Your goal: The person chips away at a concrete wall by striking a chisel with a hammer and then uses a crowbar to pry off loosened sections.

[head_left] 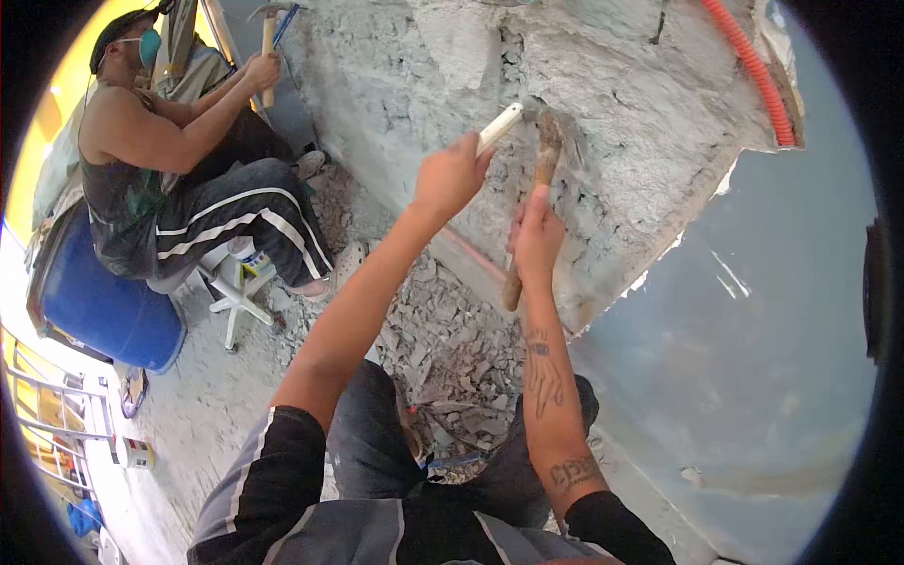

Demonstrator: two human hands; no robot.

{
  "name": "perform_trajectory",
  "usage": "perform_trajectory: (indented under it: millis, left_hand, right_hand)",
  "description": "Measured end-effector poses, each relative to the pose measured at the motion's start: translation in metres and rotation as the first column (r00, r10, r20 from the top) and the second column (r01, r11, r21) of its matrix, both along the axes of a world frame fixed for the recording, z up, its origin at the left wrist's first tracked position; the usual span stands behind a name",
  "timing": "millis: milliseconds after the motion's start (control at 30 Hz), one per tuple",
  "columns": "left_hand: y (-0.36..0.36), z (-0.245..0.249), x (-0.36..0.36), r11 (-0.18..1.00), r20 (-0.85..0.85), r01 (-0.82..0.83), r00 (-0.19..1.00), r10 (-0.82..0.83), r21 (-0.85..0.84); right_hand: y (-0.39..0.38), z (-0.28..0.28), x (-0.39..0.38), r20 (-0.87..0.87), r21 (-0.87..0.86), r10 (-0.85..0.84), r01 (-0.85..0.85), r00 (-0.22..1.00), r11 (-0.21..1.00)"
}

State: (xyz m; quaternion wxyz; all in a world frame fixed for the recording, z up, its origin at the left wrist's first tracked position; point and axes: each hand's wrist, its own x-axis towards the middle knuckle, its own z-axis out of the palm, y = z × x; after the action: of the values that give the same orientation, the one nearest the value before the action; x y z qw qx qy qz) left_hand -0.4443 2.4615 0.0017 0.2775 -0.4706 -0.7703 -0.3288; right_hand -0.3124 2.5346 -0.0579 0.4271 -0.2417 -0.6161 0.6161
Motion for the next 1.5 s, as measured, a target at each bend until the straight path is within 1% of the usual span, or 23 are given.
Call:
perform_trajectory:
  millis: [100,133,233,267,300,400,433,500,633,700,733,833,900,1000,1033,1067,1133,1167,1233,1267,1367,1467,1500]
  left_hand:
    - [-0.003,0.001,-0.002,1.000,-0.005,0.003,1.000,-0.004,-0.014]
    - [-0.004,0.001,0.000,1.000,-0.006,0.009,1.000,-0.009,-0.007]
    - [-0.004,0.000,0.001,1.000,-0.005,0.008,1.000,-0.008,0.014]
    - [-0.003,-0.002,0.002,1.000,0.004,0.007,1.000,-0.007,0.028]
    - [-0.004,-0.002,0.001,1.000,0.008,0.007,1.000,-0.007,0.026]
    - [-0.002,0.002,-0.001,0.999,0.074,-0.045,0.996,0.047,-0.026]
    - [-0.003,0.002,-0.002,1.000,0.046,-0.011,0.999,0.011,0.003]
    - [-0.005,0.003,-0.005,0.999,0.012,0.018,1.000,-0.019,0.031]
    - [-0.003,-0.001,-0.004,0.999,0.046,-0.003,0.999,0.001,0.033]
    - [-0.002,-0.003,-0.001,1.000,0.061,-0.003,0.998,0.002,0.029]
    - [-0.002,-0.002,-0.001,0.999,0.061,-0.004,0.998,0.002,0.033]
    - [-0.003,0.000,-0.002,0.999,0.065,-0.013,0.998,0.011,0.035]
    - [-0.002,0.001,-0.004,1.000,0.060,-0.017,0.998,0.015,0.026]
    - [-0.002,-0.002,-0.002,0.999,0.062,-0.036,0.997,0.034,0.034]
    - [-0.002,-0.003,0.000,0.999,0.069,-0.028,0.997,0.026,0.034]
    - [-0.002,-0.001,0.001,0.999,0.073,-0.023,0.997,0.020,0.042]
    - [-0.003,-0.004,0.004,0.999,0.097,-0.034,0.995,0.031,0.023]
    - [-0.001,0.000,0.001,0.999,0.101,-0.036,0.994,0.035,0.009]
    - [-0.001,-0.003,0.002,0.999,0.121,-0.038,0.992,0.036,0.016]
    - [0.000,-0.002,0.000,0.999,0.132,-0.033,0.991,0.030,0.022]
    - [0.001,-0.001,0.002,0.998,0.127,-0.063,0.990,0.063,0.000]
    - [0.003,-0.006,0.000,0.998,0.128,-0.056,0.990,0.053,0.018]
    - [0.004,-0.003,0.004,0.997,0.135,-0.062,0.989,0.056,0.036]
  right_hand:
    - [-0.022,0.017,0.018,-0.430,0.029,-0.032,0.049,0.902,0.998]
    - [-0.021,0.018,0.014,-0.430,0.032,-0.028,0.046,0.903,0.998]
    - [-0.011,0.009,-0.006,-0.771,0.074,-0.010,0.105,0.637,0.992]
    - [-0.003,-0.005,-0.016,-0.461,0.205,-0.089,0.204,0.883,0.957]
    - [-0.001,-0.008,-0.018,-0.088,0.363,-0.217,0.234,0.972,0.902]
    - [-0.005,-0.020,-0.008,0.029,0.100,-0.017,0.014,0.999,0.995]
    - [-0.013,-0.014,-0.003,0.028,0.101,-0.015,0.012,1.000,0.995]
    - [-0.026,-0.002,0.004,-0.410,-0.005,0.037,-0.043,0.911,0.999]
    - [-0.011,-0.008,-0.022,-0.513,0.152,-0.099,0.204,0.852,0.967]
    - [0.004,-0.006,-0.016,0.097,0.153,-0.048,0.033,0.994,0.988]
    - [-0.001,-0.006,-0.009,0.099,0.151,-0.048,0.033,0.994,0.988]
    - [-0.018,0.007,0.015,-0.054,-0.028,0.018,-0.019,0.998,0.999]
    - [-0.020,0.017,0.017,-0.496,0.170,0.005,0.092,0.868,0.981]
    - [-0.001,0.011,-0.018,-0.726,0.324,0.017,0.320,0.687,0.890]
    - [0.004,0.001,-0.017,-0.455,0.452,-0.106,0.332,0.884,0.828]
    - [0.009,-0.005,-0.020,-0.453,0.456,-0.098,0.325,0.886,0.829]
    - [0.005,0.000,-0.014,0.115,0.356,-0.191,0.139,0.975,0.924]
    - [0.004,0.004,-0.013,0.108,0.363,-0.186,0.135,0.977,0.922]
    - [-0.013,0.011,0.006,-0.097,-0.045,0.002,-0.006,0.995,0.999]
    - [-0.014,0.015,0.010,-0.098,-0.044,0.007,-0.011,0.995,0.999]
    - [-0.009,0.020,0.005,-0.700,0.304,0.065,0.214,0.711,0.928]
    - [0.008,-0.016,-0.025,-0.424,0.365,-0.124,0.295,0.897,0.883]
    - [0.009,-0.013,-0.030,-0.061,0.336,-0.170,0.181,0.984,0.924]
